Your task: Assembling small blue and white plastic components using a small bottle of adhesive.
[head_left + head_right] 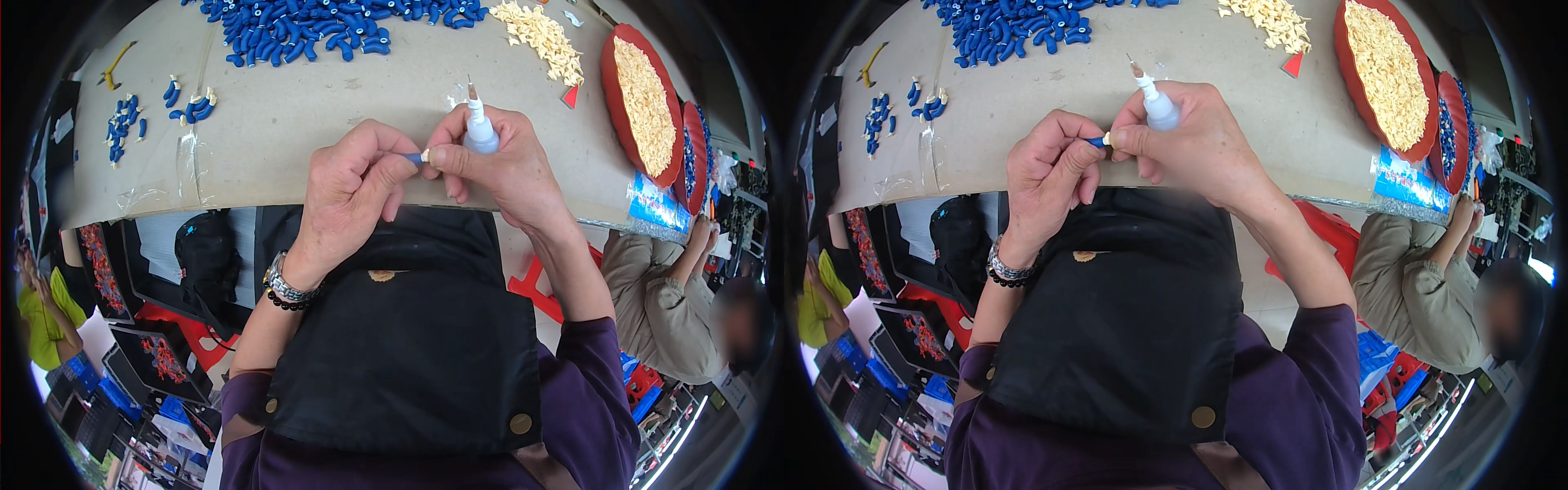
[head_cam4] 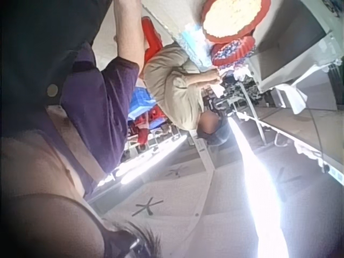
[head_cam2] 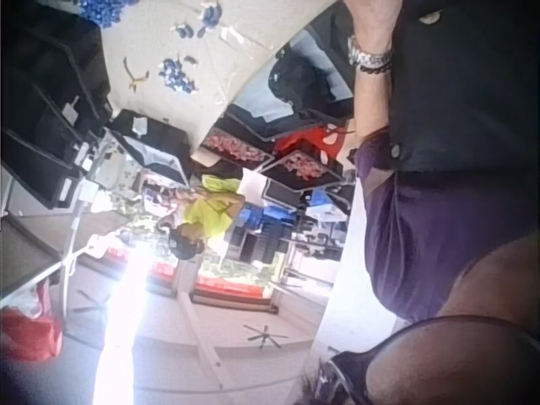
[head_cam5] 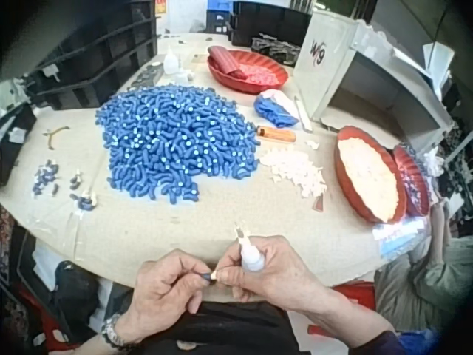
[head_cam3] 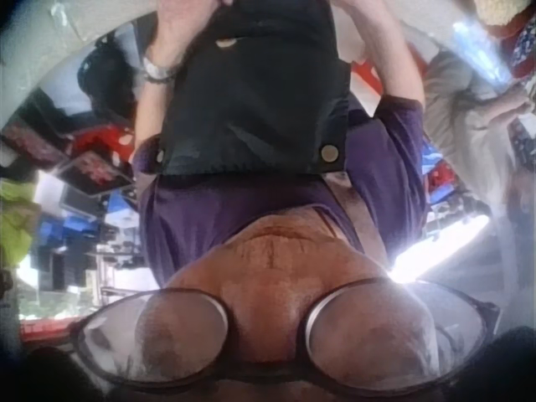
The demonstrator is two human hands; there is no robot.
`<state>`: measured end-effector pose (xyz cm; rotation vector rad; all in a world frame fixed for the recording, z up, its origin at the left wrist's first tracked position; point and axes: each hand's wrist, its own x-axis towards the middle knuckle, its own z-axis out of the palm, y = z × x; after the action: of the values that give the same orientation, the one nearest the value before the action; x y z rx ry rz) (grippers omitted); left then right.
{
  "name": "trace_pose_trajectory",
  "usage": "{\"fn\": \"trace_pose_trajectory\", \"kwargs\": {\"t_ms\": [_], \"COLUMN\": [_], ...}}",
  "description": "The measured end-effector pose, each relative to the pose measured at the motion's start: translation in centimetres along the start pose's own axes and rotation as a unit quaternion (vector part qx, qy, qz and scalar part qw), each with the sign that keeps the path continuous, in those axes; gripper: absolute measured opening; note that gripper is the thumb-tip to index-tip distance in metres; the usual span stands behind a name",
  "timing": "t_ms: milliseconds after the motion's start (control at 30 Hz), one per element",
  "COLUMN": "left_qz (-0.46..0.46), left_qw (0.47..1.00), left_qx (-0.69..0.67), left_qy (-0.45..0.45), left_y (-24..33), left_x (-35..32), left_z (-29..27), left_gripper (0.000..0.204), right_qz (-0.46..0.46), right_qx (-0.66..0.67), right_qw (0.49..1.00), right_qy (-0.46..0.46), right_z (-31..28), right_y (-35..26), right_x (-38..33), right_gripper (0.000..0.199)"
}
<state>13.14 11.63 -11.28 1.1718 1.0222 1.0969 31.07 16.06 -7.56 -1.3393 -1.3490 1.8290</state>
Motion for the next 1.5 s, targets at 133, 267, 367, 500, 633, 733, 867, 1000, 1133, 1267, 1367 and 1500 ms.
{"fn": "trace_pose_trajectory", "kwargs": {"t_ms": [133, 267, 367, 500, 633, 733, 867, 1000, 1133, 1267, 1367, 1500], "left_qz": [-0.002, 0.008, 0.000, 0.015, 0.018, -0.020, -0.025, 0.009, 0.155, 0.178, 0.149, 0.126], "left_qw": [1.000, 1.000, 1.000, 1.000, 0.999, 0.999, 0.999, 0.996, 0.902, 0.776, 0.744, 0.709], "left_qx": [0.015, 0.011, 0.015, 0.015, 0.028, 0.039, 0.024, 0.094, 0.365, 0.560, 0.601, 0.634], "left_qy": [-0.004, -0.008, -0.017, -0.016, -0.022, -0.011, -0.017, 0.005, 0.174, 0.230, 0.250, 0.281], "left_y": [-0.2, -0.2, -0.1, -0.1, 0.0, 0.8, 0.9, 1.6, 2.6, 2.2, 2.1, 2.3], "left_x": [-0.2, -0.1, 0.0, 0.0, 0.2, 0.1, 0.0, -0.1, 0.3, 1.2, 1.4, 2.0], "left_z": [-0.2, -0.1, -0.2, -0.3, -0.3, -0.4, -0.5, -1.8, -5.8, -10.3, -12.1, -13.4], "left_gripper": [0.010, 0.010, 0.012, 0.012, 0.011, 0.009, 0.005, 0.002, 0.008, 0.008, 0.009, 0.016], "right_qz": [0.002, 0.008, 0.014, 0.020, 0.023, 0.016, 0.050, 0.024, -0.084, -0.348, -0.376, -0.324], "right_qx": [-0.001, -0.005, 0.002, -0.001, -0.027, -0.005, -0.025, 0.005, -0.102, -0.372, -0.434, -0.489], "right_qw": [1.000, 1.000, 1.000, 1.000, 0.999, 1.000, 0.998, 0.999, 0.990, 0.851, 0.806, 0.796], "right_qy": [-0.004, -0.002, -0.001, -0.007, -0.009, -0.019, -0.013, -0.039, 0.057, 0.126, 0.144, 0.148], "right_z": [0.1, 0.3, 0.2, 0.3, 0.3, 0.3, 0.0, -0.4, -0.6, -0.6, 0.4, 0.5], "right_y": [0.0, -0.1, -0.1, -0.1, -0.3, -0.6, -1.0, -1.8, -2.7, -2.5, -2.4, -2.2], "right_x": [0.0, 0.1, 0.0, 0.2, 0.1, 0.3, 0.1, 0.1, 2.4, 7.1, 8.8, 8.7], "right_gripper": [0.012, 0.011, 0.010, 0.009, 0.008, 0.007, 0.004, 0.016, 0.018, 0.027, 0.023, 0.020]}}
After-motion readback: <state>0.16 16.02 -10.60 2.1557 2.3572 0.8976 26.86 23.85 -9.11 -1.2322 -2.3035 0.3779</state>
